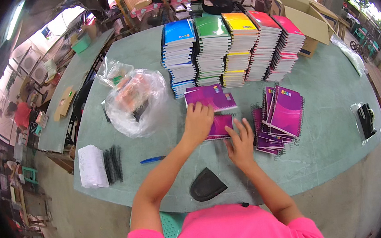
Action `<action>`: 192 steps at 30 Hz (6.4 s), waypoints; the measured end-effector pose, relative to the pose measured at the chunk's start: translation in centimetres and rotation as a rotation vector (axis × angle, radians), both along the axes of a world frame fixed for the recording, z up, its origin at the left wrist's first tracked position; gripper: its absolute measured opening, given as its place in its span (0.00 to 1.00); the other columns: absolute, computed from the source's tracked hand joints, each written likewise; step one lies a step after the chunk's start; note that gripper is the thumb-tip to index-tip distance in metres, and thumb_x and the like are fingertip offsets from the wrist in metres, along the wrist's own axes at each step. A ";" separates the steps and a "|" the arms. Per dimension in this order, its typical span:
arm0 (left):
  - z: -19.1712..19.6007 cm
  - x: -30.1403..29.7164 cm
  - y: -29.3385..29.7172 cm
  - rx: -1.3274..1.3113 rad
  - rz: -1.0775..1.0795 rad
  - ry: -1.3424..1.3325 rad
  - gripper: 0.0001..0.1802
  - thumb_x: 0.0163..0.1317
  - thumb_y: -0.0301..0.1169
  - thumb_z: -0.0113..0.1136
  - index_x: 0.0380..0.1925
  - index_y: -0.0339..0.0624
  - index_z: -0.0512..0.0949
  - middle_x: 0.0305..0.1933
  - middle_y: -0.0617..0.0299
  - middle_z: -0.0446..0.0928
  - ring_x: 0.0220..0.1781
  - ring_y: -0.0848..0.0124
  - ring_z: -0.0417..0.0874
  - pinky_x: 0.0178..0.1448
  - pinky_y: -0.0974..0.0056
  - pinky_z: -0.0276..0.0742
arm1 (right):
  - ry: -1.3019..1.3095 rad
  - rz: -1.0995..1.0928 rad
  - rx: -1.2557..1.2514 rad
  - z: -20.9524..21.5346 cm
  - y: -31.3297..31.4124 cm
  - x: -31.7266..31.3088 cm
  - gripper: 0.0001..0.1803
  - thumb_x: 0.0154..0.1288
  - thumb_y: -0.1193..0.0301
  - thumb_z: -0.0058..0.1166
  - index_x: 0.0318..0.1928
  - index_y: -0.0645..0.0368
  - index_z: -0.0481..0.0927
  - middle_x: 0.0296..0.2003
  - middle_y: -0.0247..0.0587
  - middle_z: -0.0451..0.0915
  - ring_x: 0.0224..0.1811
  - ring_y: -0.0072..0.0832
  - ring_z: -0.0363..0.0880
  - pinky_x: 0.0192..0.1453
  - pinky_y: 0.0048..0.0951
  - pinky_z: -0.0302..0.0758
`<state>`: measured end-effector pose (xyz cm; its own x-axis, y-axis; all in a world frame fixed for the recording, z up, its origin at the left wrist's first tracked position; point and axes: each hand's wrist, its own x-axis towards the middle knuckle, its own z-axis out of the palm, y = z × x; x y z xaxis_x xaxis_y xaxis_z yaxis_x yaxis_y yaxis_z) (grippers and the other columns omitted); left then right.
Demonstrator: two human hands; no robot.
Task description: The person inserts a spiral binding coil into a stack of notebook pages by hand and then sets the bound notebook onto a stack.
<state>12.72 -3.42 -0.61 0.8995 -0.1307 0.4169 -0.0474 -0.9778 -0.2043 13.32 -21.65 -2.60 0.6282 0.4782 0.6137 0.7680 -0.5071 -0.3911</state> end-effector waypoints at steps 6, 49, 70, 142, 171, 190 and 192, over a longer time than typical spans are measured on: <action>-1.0 -8.9 -3.7 -0.277 -0.113 0.242 0.14 0.55 0.33 0.53 0.40 0.39 0.75 0.36 0.58 0.75 0.43 0.62 0.73 0.51 0.55 0.66 | 0.249 0.321 -0.318 0.8 -0.1 -0.5 0.11 0.53 0.74 0.53 0.40 0.55 0.79 0.37 0.44 0.80 0.41 0.39 0.77 0.47 0.39 0.70; -4.4 -15.0 -1.1 -0.838 0.223 -0.162 0.08 0.55 0.29 0.61 0.34 0.39 0.76 0.30 0.55 0.74 0.30 0.58 0.77 0.31 0.60 0.73 | 0.298 0.414 -0.165 -1.2 5.2 -2.5 0.08 0.54 0.70 0.56 0.36 0.55 0.80 0.30 0.40 0.80 0.36 0.38 0.77 0.42 0.38 0.66; -2.9 -15.0 4.4 -1.074 0.204 0.483 0.18 0.59 0.43 0.57 0.41 0.41 0.76 0.31 0.49 0.78 0.35 0.52 0.79 0.39 0.54 0.73 | 0.223 0.371 -0.092 -0.5 5.7 -3.2 0.12 0.56 0.67 0.56 0.41 0.54 0.75 0.35 0.38 0.77 0.39 0.36 0.76 0.40 0.38 0.66; 0.6 -12.2 2.3 -0.454 -0.006 0.141 0.24 0.50 0.22 0.52 0.52 0.41 0.71 0.62 0.43 0.62 0.66 0.46 0.60 0.66 0.47 0.58 | 0.126 0.381 -0.400 2.2 2.3 -0.5 0.05 0.51 0.73 0.56 0.31 0.56 0.80 0.31 0.40 0.78 0.37 0.38 0.77 0.39 0.40 0.71; -2.6 -14.3 6.0 -0.953 0.498 0.195 0.22 0.46 0.43 0.69 0.21 0.32 0.74 0.26 0.50 0.73 0.27 0.59 0.74 0.33 0.57 0.70 | 0.313 0.388 -0.411 -0.8 2.1 -0.9 0.11 0.48 0.75 0.53 0.36 0.56 0.77 0.33 0.45 0.80 0.39 0.43 0.79 0.42 0.44 0.73; 1.1 -15.1 7.4 -1.877 0.258 0.425 0.07 0.48 0.20 0.62 0.25 0.37 0.72 0.20 0.66 0.70 0.15 0.78 0.66 0.16 0.73 0.58 | 0.352 0.402 -0.389 -1.6 1.6 -0.4 0.11 0.47 0.75 0.55 0.36 0.56 0.77 0.34 0.43 0.80 0.40 0.42 0.78 0.43 0.43 0.71; 0.8 -15.4 7.0 -1.871 0.333 0.359 0.08 0.47 0.21 0.62 0.21 0.40 0.70 0.19 0.68 0.68 0.15 0.79 0.64 0.16 0.73 0.56 | 0.378 0.426 -0.375 -2.2 1.9 -0.2 0.13 0.48 0.75 0.55 0.38 0.57 0.76 0.35 0.46 0.80 0.41 0.44 0.78 0.44 0.44 0.71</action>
